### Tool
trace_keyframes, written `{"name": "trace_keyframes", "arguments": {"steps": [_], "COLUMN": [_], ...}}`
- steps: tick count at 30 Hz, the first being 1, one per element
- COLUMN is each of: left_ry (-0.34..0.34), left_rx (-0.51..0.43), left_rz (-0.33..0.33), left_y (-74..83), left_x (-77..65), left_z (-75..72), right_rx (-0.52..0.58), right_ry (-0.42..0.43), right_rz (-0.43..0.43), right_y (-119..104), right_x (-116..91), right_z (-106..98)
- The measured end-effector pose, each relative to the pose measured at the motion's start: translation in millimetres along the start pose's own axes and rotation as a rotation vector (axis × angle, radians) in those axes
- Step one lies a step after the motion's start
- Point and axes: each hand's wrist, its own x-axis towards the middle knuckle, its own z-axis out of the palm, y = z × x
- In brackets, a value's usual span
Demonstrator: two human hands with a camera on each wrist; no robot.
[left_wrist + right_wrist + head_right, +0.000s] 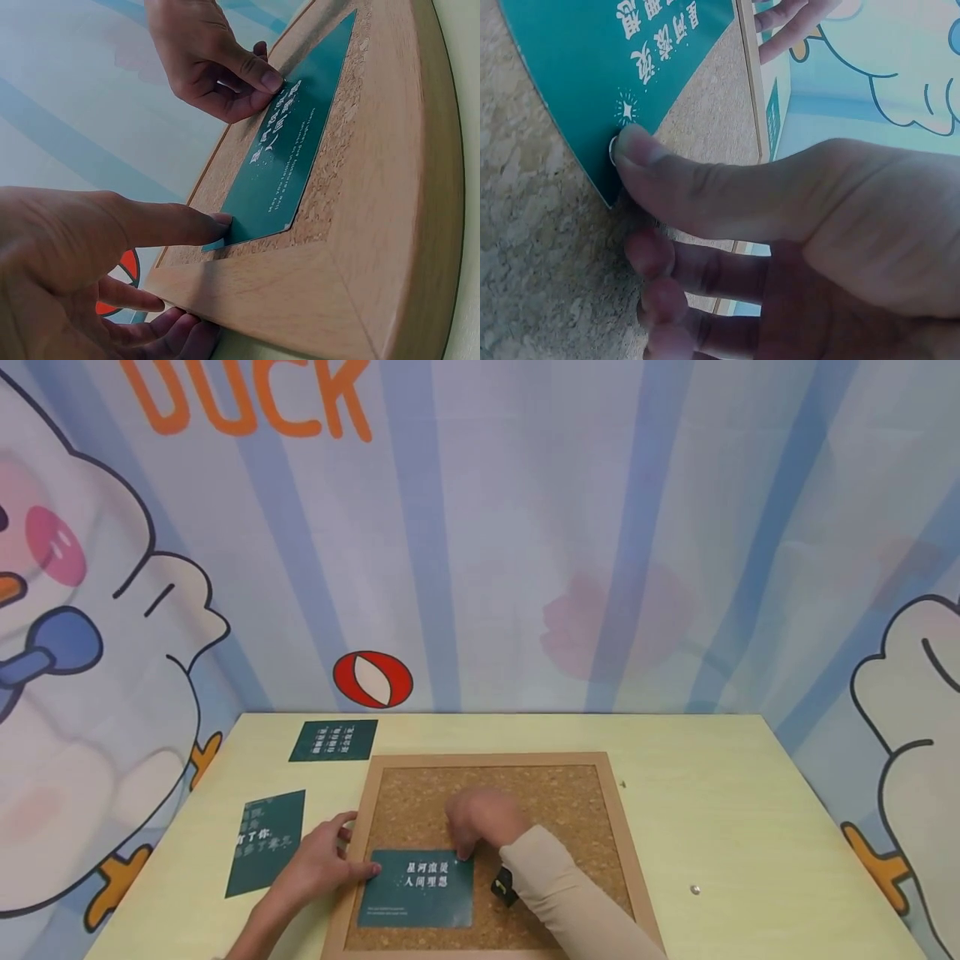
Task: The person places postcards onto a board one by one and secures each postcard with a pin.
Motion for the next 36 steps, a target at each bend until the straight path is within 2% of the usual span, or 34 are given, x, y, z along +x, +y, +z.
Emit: {"name": "trace_keyframes", "arguments": {"steps": [7,10,14,16,23,27,32,36], "left_ry": [-0.002,-0.003,-0.005,-0.007,-0.007,-0.005,0.000,-0.004], "left_rx": [-0.006,-0.006,-0.009,-0.010,-0.001,-0.009,-0.009,-0.013], "left_rz": [-0.002,-0.002,-0.003,-0.007,-0.021,-0.025,-0.030,-0.031], "left_y": [0.3,0.1,0.0,0.1,-1.3,-1.8,-3.0,-2.5], "left_x": [-0.2,0.5,0.9,0.9,2.2,3.2,1.8,1.8], "left_z": [0.2,-0.1,0.2,0.6,1.3,2.0,1.3,2.0], "right_rx": [0.064,0.051,-0.042,-0.045,0.099,0.160,0.163,0.165], "right_ry": [0.021,0.048,0.106,0.129,0.170,0.211,0.277,0.360], "right_rz": [0.029,0.032,-0.020,-0.049,-0.124,-0.220,-0.414,-0.464], "right_y": [-1,-1,5,11,29,40,60,76], "right_x": [-1,0,2,3,-2,-4,0,-10], "right_z": [1,0,2,3,6,11,24,33]}}
